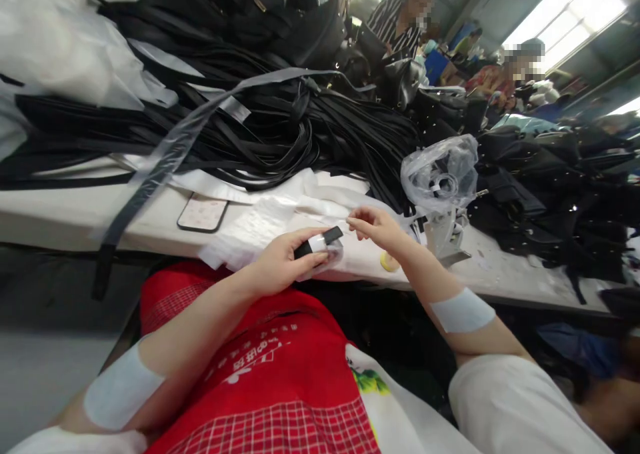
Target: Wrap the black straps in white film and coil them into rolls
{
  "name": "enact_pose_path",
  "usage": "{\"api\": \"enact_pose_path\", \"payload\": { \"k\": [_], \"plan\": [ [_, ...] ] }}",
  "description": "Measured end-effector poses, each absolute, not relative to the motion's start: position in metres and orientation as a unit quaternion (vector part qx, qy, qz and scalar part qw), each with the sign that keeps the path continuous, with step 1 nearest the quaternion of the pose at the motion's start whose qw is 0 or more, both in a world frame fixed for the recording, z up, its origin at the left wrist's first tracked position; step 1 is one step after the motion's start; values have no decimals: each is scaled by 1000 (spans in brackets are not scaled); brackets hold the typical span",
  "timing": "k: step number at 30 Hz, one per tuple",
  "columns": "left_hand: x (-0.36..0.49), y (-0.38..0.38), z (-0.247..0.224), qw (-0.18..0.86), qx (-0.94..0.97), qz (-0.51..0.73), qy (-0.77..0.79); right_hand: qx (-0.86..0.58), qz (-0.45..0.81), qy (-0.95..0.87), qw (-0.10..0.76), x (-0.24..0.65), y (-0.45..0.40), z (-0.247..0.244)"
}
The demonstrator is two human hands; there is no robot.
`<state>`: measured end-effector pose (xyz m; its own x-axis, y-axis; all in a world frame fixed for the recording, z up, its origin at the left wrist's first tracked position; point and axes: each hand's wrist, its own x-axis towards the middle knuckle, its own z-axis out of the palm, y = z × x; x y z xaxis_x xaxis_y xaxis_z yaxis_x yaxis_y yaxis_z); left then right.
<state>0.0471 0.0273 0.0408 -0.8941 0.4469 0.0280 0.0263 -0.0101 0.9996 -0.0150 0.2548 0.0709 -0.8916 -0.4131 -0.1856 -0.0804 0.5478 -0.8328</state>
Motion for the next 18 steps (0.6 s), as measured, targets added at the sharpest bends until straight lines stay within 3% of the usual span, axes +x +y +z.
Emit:
{"api": "enact_pose_path", "payload": {
  "k": [2, 5, 11, 18],
  "plan": [
    [40, 23, 32, 173, 89, 729, 656, -150, -485, 856, 94, -2, 253, 77],
    [33, 20, 24, 218, 25, 774, 594, -163, -459, 873, 28, 23, 242, 79],
    [31, 20, 23, 256, -28, 811, 526, -125, -499, 857, 17, 43, 222, 55],
    [33, 21, 20, 291, -47, 797, 527, -151, -493, 855, -54, 43, 220, 53]
  ]
}}
